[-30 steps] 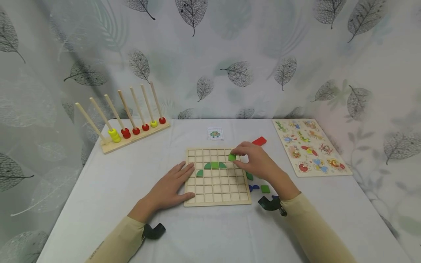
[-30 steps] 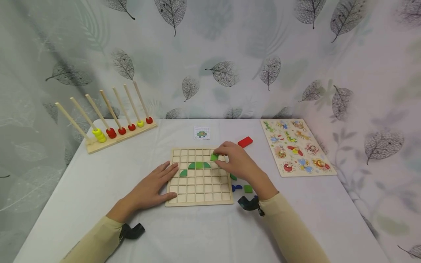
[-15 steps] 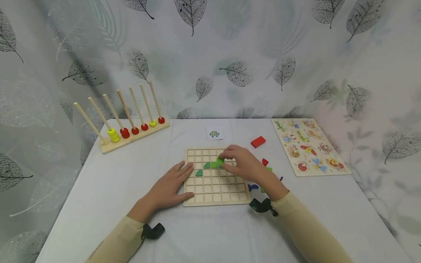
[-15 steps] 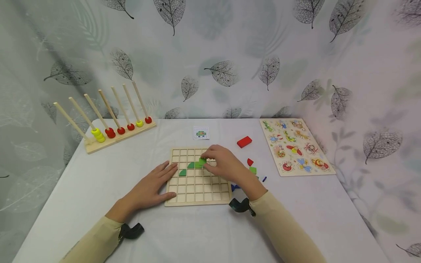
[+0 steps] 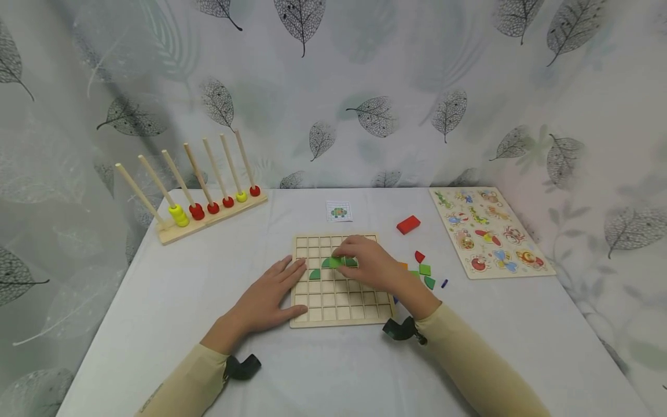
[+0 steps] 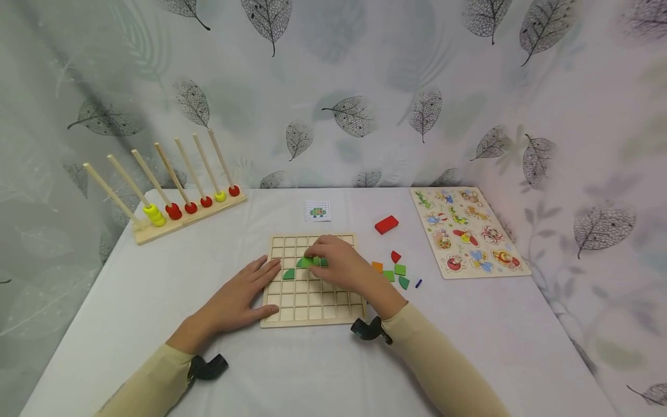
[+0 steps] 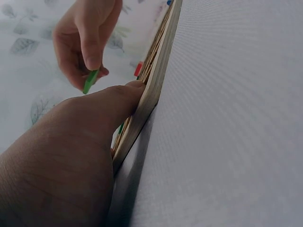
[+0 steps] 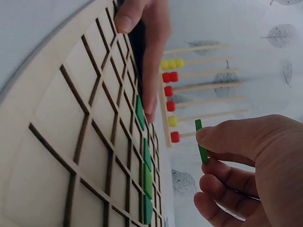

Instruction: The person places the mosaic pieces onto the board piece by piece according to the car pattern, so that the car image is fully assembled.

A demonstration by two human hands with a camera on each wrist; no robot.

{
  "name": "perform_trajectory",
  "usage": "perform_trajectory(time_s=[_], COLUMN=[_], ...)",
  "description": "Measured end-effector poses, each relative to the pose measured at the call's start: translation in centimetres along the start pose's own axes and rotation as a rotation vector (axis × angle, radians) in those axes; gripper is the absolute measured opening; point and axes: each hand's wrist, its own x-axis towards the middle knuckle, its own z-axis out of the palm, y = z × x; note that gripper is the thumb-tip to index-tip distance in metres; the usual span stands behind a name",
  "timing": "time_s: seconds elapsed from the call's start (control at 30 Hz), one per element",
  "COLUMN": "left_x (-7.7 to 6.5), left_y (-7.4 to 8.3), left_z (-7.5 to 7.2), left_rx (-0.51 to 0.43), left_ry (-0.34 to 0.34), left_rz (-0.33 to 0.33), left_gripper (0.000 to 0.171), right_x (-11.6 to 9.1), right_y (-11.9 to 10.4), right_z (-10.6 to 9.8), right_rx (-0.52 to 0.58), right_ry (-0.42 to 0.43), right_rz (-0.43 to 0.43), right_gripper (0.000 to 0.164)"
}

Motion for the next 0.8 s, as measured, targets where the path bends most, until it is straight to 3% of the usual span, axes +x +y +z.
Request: perform_trajectory(time_s=[0.27,0.53,0.8], left_x=[0.0,0.0,0.0], left_y=[0.0,0.0,0.0], left_z=[-0.1,-0.1,-0.1], left_rx=[-0.002,0.000,0.004], left_ry=[-0.003,0.006,0.000], left_rz=[-0.003,0.011,0.006], left_gripper=[0.093,0.093,0.093], right_x=[0.4,1.1,1.2], right_y=[0.0,0.2,-0.1], right_z=[1.5,2.9,3.3], right_rx=[-0.025,-0.119,-0.140], right_ry=[-0.046,-0.074,-0.095], right_rz=[0.053,0.030,0.010], right_gripper=[0.024,0.021,0.021])
